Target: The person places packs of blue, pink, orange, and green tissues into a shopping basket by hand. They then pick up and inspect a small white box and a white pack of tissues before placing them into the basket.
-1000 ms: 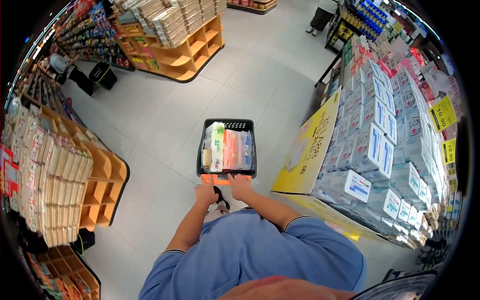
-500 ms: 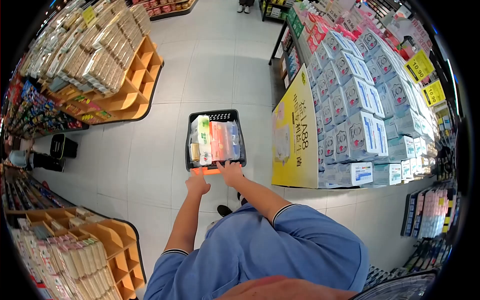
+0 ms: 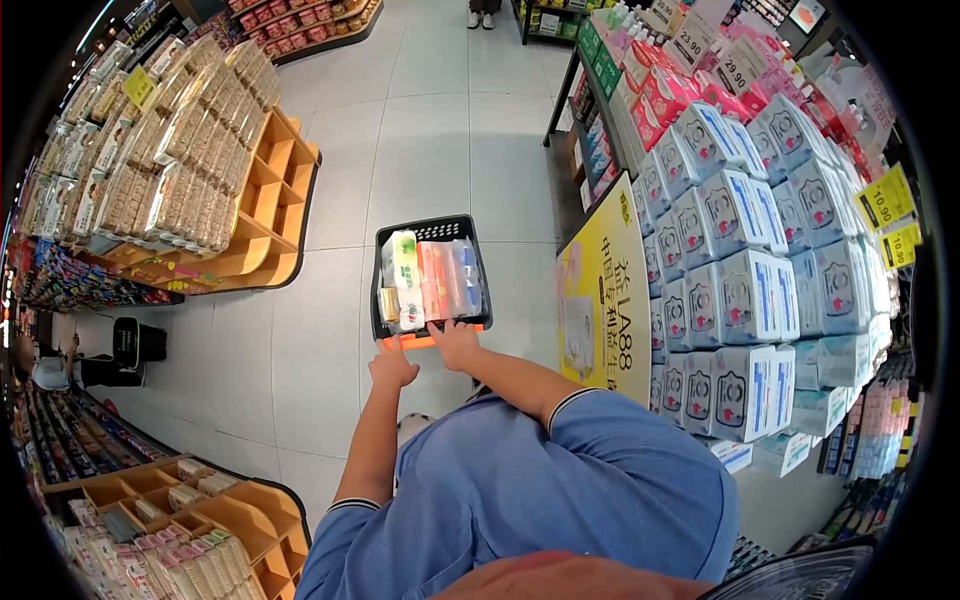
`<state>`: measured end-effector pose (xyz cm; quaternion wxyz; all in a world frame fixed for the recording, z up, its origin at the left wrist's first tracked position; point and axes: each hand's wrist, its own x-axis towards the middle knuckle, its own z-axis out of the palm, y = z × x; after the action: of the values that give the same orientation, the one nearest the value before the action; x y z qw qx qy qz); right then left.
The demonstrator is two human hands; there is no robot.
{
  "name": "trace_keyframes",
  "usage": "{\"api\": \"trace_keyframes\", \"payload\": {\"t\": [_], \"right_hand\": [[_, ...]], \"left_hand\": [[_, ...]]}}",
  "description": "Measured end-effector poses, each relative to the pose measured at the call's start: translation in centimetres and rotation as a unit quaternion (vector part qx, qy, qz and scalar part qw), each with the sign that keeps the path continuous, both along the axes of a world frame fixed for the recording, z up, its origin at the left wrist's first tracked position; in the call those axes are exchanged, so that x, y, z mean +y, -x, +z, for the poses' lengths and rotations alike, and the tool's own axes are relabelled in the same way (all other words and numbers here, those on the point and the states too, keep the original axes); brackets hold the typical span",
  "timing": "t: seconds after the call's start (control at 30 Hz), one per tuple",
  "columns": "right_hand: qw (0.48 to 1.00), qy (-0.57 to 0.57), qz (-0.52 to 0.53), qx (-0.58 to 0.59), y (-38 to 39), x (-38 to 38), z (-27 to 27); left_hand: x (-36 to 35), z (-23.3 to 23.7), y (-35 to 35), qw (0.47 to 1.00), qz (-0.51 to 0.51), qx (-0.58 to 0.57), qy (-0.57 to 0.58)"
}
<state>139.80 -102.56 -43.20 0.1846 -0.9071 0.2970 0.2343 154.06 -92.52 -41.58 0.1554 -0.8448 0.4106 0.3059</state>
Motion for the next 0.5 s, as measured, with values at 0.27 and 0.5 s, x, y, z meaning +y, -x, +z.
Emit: {"api": "trace_keyframes", "payload": {"t": [0.27, 0.5], "right_hand": [[0.999, 0.016, -0.040, 0.001, -4.7, -7.6, -0.7], [0.993, 0.004, -0.116, -0.004, -9.5, -13.3, -0.5]], "left_hand": [[-7.7, -0.4, -4.4, 0.999, -0.034, -0.019, -0.010], [-14.7, -1.6, -11.2, 0.991, -0.134, -0.010, 0.016]]}}
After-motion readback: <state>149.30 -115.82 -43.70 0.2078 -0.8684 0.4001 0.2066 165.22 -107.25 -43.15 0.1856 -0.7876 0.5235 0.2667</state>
